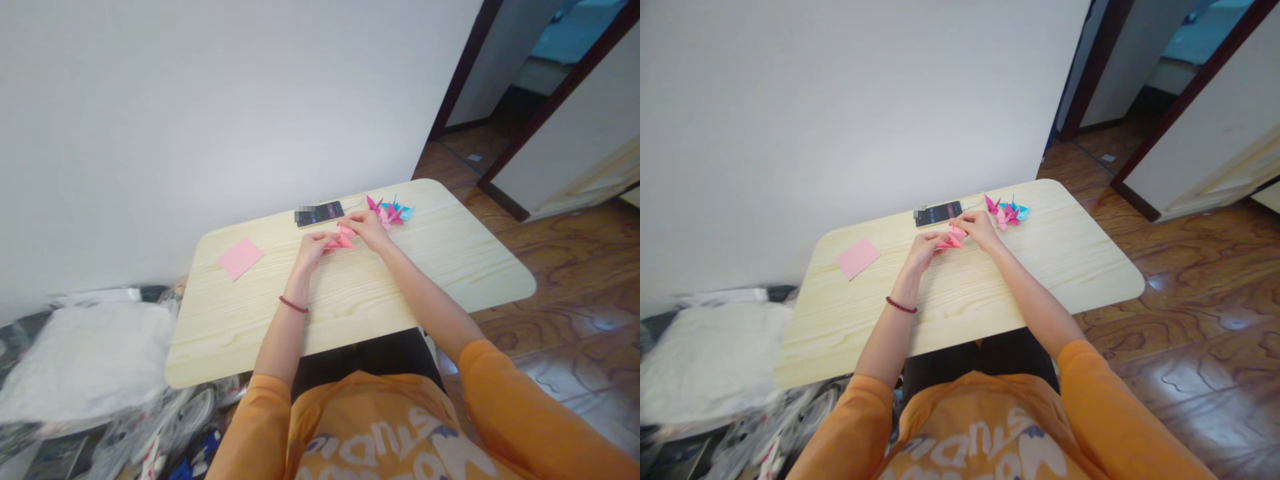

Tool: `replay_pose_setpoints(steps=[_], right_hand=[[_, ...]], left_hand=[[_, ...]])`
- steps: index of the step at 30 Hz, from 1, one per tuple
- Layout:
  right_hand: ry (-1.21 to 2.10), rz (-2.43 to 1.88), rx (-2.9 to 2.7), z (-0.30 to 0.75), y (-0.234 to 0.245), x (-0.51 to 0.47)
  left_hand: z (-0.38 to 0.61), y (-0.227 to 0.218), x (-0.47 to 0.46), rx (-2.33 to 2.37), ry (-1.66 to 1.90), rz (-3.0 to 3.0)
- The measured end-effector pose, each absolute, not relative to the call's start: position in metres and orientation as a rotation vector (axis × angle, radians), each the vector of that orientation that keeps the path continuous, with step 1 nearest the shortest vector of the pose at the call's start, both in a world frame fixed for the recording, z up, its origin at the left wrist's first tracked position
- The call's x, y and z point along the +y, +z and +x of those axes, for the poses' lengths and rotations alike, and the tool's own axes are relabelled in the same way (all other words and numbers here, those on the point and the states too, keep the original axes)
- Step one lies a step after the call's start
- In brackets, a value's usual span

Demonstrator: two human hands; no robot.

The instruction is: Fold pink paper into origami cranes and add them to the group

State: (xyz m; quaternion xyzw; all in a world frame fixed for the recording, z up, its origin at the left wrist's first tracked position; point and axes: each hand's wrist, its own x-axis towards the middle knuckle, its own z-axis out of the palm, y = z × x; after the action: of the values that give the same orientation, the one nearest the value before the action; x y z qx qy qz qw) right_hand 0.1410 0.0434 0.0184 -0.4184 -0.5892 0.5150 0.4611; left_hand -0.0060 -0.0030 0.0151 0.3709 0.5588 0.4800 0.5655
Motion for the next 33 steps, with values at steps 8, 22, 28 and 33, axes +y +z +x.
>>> replay_pose_setpoints(steps=[8, 22, 28, 33], right_hand=[[1.169, -1.030, -1.493, 0.1400, 0.0172, 0.0424], [1.140, -1.038, -1.526, 0.1408, 0.0161, 0.0405], [1.199, -1.036, -1.489, 0.1397, 0.0184, 0.0396], [1.166, -1.033, -1.511, 0.1389, 0.0171, 0.0405]], left_hand=[[-0.0035, 0.0148, -0.0048, 1.211, 1.182, 0.847], [-0.0003, 0.0129, -0.0043, 1.215, 1.269, 0.788], [-0.0021, 0.0119, -0.0037, 1.231, 1.263, 0.823], [-0.0025, 0.0137, -0.0045, 1.260, 1.230, 0.906]])
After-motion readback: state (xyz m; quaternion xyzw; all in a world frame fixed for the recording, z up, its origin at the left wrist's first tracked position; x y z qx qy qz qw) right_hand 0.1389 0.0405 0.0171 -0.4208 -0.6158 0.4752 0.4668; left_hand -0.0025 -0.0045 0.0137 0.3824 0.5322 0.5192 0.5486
